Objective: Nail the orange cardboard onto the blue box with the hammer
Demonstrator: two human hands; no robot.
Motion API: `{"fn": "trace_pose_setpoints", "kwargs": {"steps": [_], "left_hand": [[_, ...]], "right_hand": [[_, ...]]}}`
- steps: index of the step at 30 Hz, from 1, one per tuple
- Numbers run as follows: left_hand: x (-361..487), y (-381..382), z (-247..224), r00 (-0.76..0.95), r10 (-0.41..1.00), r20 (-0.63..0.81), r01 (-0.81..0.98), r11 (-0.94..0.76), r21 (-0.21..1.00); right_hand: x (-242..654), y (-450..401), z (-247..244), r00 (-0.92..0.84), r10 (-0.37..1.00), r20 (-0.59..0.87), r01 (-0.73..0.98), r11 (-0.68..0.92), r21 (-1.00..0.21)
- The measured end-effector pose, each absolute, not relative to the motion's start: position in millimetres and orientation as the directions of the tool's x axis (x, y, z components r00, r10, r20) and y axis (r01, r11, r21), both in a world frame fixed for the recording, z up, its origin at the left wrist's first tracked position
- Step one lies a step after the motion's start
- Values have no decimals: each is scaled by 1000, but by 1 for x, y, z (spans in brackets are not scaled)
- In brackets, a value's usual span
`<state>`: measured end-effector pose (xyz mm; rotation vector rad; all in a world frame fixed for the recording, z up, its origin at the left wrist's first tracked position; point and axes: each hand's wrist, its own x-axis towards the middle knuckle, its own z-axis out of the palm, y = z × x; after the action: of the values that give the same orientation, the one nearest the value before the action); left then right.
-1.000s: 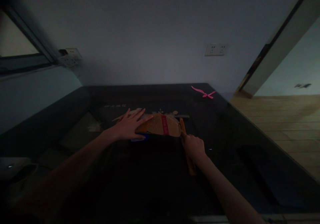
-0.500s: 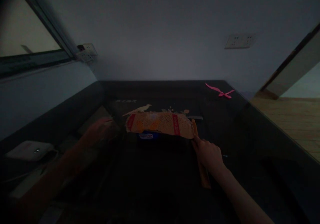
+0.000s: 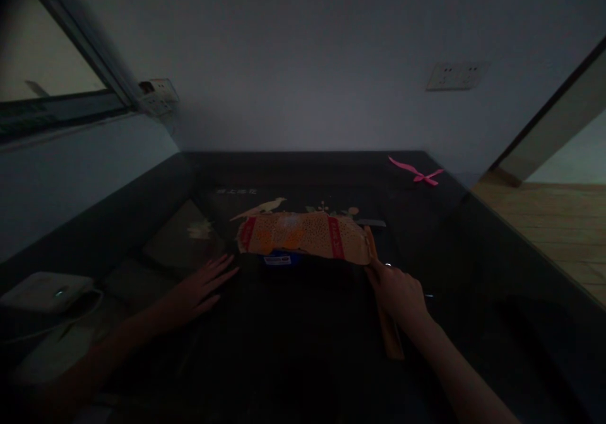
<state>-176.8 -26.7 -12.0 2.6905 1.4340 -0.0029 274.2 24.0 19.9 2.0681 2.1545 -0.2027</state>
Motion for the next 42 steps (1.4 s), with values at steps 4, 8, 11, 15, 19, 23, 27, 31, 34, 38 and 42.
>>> {"fn": "trace_pose_setpoints", "kwargs": {"steps": [4, 8, 11, 15, 19, 23, 27, 31, 34, 38, 42], "left_hand": [[-134, -42, 3, 691, 717, -91, 721, -676, 154], [-91, -42, 12, 796, 599, -88, 601, -765, 231], [-60, -36, 13, 854, 517, -65, 513, -812, 278], [-26, -27, 13, 911, 409, -42, 401, -862, 309], [-9, -20, 15, 910, 413, -40, 403, -859, 315], [-8, -19, 18, 903, 428, -42, 417, -844, 337], [-10, -20, 18, 901, 433, -33, 413, -832, 371], [-11, -20, 21, 897, 442, 1, 409, -831, 378], [-12, -23, 30, 885, 464, 33, 423, -833, 357], [-17, -28, 52, 864, 493, 103, 440, -838, 321], [-29, -11, 80, 817, 523, 242, 458, -844, 278]], "right_hand": [[275, 24, 19, -46, 979, -197, 999, 45, -9], [274, 23, 19, -46, 979, -196, 999, 43, -19], [273, 23, 21, -45, 980, -194, 999, 42, -22], [273, 23, 22, -46, 981, -190, 999, 42, -26], [274, 23, 21, -54, 981, -188, 998, 49, -34], [274, 22, 22, -63, 980, -190, 998, 55, -43], [274, 21, 23, -67, 981, -184, 997, 58, -50], [274, 21, 24, -74, 981, -181, 996, 64, -57], [274, 20, 25, -78, 979, -188, 996, 67, -64], [275, 20, 24, -82, 979, -185, 995, 70, -68], [276, 19, 24, -87, 977, -195, 995, 74, -72]]}}
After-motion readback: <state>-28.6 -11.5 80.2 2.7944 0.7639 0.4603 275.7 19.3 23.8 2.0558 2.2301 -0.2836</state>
